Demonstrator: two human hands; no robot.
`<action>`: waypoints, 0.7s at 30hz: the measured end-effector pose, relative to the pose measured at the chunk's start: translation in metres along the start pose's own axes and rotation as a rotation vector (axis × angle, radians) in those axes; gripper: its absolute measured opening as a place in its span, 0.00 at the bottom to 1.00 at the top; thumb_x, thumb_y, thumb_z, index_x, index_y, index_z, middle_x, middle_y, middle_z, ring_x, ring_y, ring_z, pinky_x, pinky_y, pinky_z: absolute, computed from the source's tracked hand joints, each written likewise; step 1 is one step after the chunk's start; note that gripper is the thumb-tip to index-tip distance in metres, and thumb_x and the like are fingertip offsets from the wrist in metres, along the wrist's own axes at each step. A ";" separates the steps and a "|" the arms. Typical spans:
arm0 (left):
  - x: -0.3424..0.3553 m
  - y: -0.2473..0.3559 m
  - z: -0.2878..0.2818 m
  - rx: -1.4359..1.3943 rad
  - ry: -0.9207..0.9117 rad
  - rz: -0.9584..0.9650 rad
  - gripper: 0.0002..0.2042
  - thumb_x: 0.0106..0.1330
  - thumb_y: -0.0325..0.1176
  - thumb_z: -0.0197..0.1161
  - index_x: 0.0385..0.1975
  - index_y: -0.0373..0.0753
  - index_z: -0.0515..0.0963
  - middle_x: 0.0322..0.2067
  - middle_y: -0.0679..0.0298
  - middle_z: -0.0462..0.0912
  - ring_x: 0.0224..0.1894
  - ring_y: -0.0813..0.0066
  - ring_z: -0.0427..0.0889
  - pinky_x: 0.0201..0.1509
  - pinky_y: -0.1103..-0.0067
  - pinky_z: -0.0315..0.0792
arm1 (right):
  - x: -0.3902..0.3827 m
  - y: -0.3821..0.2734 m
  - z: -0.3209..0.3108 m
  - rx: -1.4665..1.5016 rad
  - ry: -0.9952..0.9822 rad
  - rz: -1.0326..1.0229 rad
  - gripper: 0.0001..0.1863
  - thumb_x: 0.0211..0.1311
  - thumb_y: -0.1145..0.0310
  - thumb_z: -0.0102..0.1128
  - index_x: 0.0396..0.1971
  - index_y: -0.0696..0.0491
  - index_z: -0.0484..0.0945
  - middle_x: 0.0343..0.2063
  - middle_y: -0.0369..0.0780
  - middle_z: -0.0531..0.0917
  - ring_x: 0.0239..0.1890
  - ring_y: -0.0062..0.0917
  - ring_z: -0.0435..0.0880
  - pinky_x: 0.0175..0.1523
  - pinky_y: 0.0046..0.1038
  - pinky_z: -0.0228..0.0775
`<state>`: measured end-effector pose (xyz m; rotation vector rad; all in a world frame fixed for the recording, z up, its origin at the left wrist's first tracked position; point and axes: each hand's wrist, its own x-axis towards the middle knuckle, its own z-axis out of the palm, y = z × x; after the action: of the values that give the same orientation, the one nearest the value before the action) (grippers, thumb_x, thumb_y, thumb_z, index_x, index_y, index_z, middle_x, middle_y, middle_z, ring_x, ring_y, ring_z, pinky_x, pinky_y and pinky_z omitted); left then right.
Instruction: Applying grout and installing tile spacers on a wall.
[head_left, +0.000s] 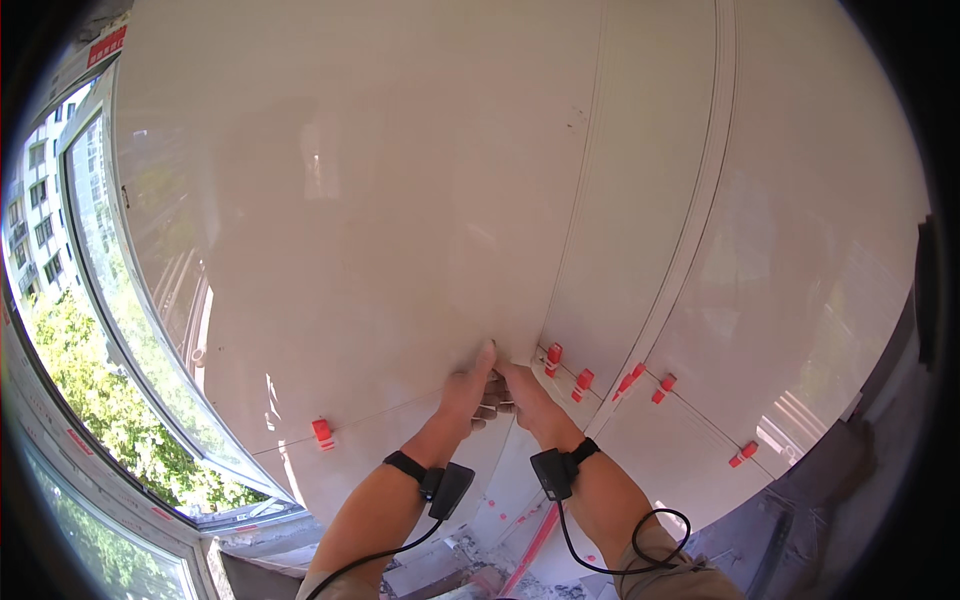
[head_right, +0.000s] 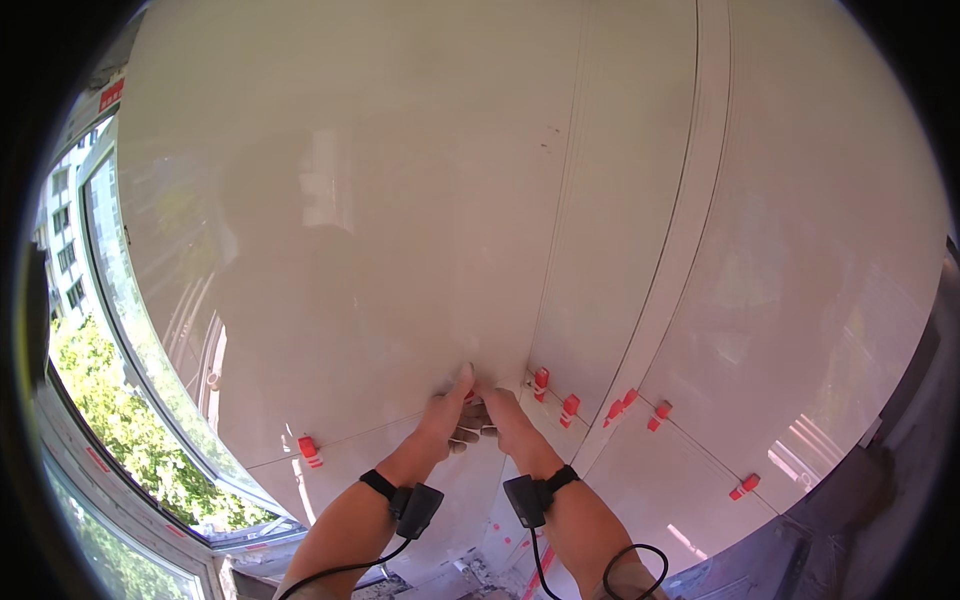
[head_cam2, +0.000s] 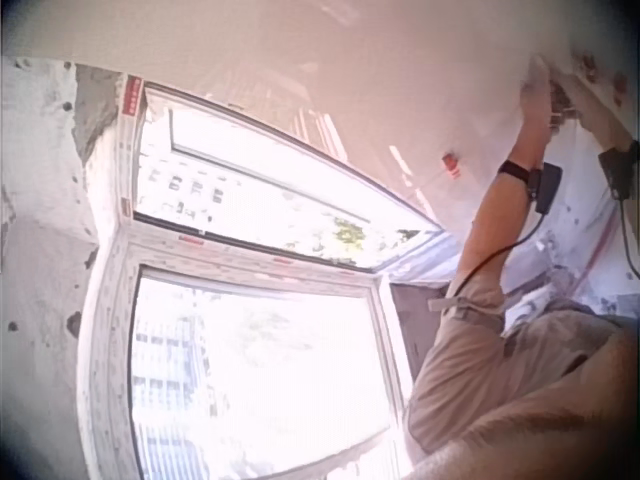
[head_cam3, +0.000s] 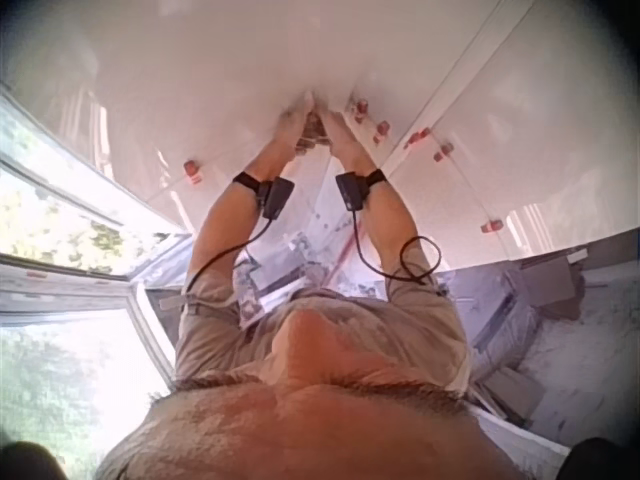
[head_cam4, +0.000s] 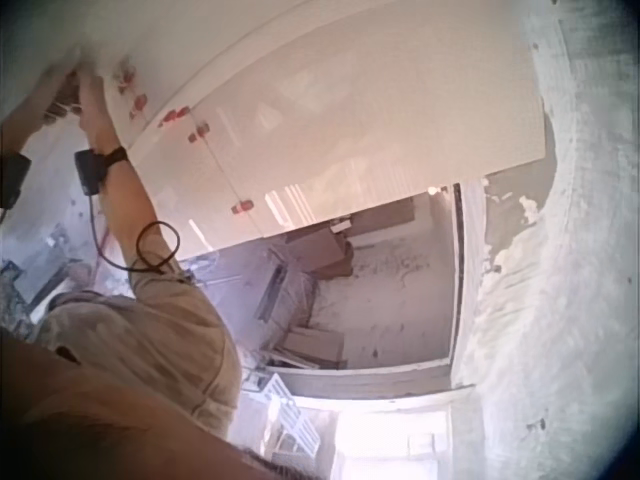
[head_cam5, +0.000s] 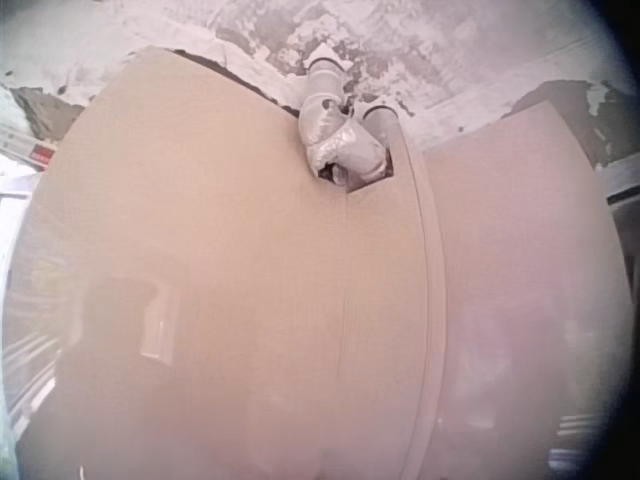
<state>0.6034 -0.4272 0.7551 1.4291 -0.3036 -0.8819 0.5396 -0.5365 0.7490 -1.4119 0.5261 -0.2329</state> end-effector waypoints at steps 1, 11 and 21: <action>0.000 0.000 0.003 0.012 -0.001 -0.011 0.37 0.51 0.76 0.52 0.28 0.41 0.76 0.22 0.62 0.78 0.19 0.71 0.73 0.23 0.74 0.64 | 0.001 0.002 -0.001 0.015 0.005 0.007 0.22 0.61 0.43 0.51 0.28 0.48 0.77 0.24 0.32 0.79 0.28 0.20 0.76 0.38 0.29 0.63; 0.028 -0.022 0.028 -0.234 0.305 0.075 0.27 0.57 0.62 0.60 0.18 0.40 0.73 0.13 0.66 0.72 0.10 0.75 0.68 0.11 0.78 0.54 | 0.013 0.018 -0.002 0.096 -0.037 -0.068 0.23 0.64 0.44 0.49 0.29 0.51 0.75 0.19 0.34 0.76 0.17 0.19 0.72 0.19 0.23 0.59; 0.026 -0.022 0.027 -0.299 0.297 0.075 0.22 0.59 0.54 0.60 0.21 0.38 0.73 0.16 0.66 0.71 0.11 0.76 0.65 0.13 0.76 0.57 | 0.018 0.028 0.002 0.232 0.035 -0.155 0.16 0.64 0.57 0.55 0.29 0.56 0.72 0.21 0.36 0.75 0.18 0.20 0.71 0.20 0.23 0.61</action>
<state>0.5955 -0.4622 0.7303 1.2396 0.0003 -0.6137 0.5519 -0.5381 0.7182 -1.2249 0.4038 -0.4304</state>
